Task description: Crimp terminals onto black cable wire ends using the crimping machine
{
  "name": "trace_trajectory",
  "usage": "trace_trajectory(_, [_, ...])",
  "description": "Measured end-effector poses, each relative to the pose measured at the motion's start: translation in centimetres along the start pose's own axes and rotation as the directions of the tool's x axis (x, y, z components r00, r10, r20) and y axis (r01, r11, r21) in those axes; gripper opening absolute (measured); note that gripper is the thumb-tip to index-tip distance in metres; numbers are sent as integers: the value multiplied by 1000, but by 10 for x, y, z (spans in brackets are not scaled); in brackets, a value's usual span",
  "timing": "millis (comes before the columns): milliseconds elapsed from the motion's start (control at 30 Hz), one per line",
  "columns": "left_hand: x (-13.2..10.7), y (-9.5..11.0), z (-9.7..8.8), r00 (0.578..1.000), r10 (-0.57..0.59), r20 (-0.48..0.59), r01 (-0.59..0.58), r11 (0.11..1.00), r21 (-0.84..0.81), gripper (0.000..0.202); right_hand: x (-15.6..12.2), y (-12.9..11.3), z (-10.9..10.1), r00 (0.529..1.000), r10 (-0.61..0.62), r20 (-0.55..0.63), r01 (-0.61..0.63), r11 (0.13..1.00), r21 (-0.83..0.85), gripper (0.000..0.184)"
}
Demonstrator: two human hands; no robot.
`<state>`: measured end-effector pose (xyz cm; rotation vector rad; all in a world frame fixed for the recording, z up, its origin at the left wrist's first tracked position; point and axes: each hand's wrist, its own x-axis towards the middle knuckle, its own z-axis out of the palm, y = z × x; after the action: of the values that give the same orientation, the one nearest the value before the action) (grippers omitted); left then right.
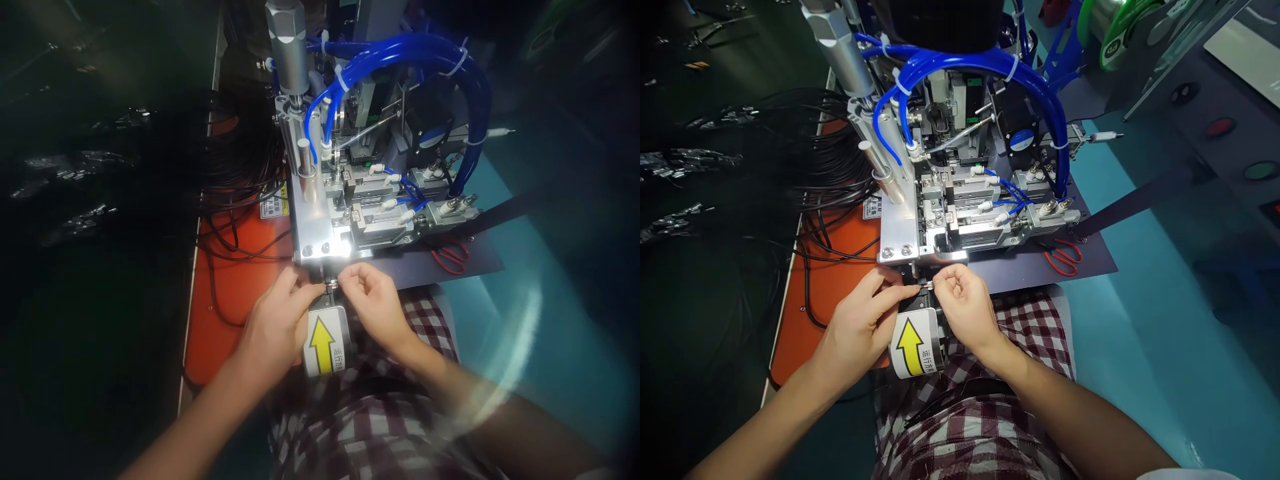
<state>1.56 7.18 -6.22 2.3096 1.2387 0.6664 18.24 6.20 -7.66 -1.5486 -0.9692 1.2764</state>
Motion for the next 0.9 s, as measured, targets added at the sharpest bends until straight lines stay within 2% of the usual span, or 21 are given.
trace_trajectory(67, [0,0,0,1000,-8,9,8,1000,1,33,2,-2,-2,996,84,39,-86,995,43,11])
trace_trajectory(167, [-1,1,-1,1000,-5,4,5,1000,5,34,6,-6,-7,964,223,144,-237,967,95,15])
trace_trajectory(233, [0,1,-1,1000,1,4,-1,1000,11,33,9,-6,-11,949,248,196,-267,960,80,20])
trace_trajectory(400, [0,0,-1,999,28,-36,-26,999,42,30,9,5,-11,970,105,221,-114,993,27,34])
trace_trajectory(467, [0,-1,-2,997,55,-51,-51,996,70,29,6,10,-7,983,57,174,-61,998,17,31])
trace_trajectory(567, [1,-1,-4,994,104,-18,-101,986,131,28,0,13,-2,995,-30,96,28,999,16,25])
trace_trajectory(667, [1,-1,-6,993,118,13,-118,981,157,27,-2,13,-3,989,-128,68,134,986,-101,23])
trace_trajectory(800, [1,-2,-4,995,101,11,-102,985,141,27,0,12,-7,985,-89,151,115,977,-177,30])
trace_trajectory(900, [1,-2,-3,996,88,12,-89,989,119,29,3,13,-8,986,-111,126,139,959,-246,37])
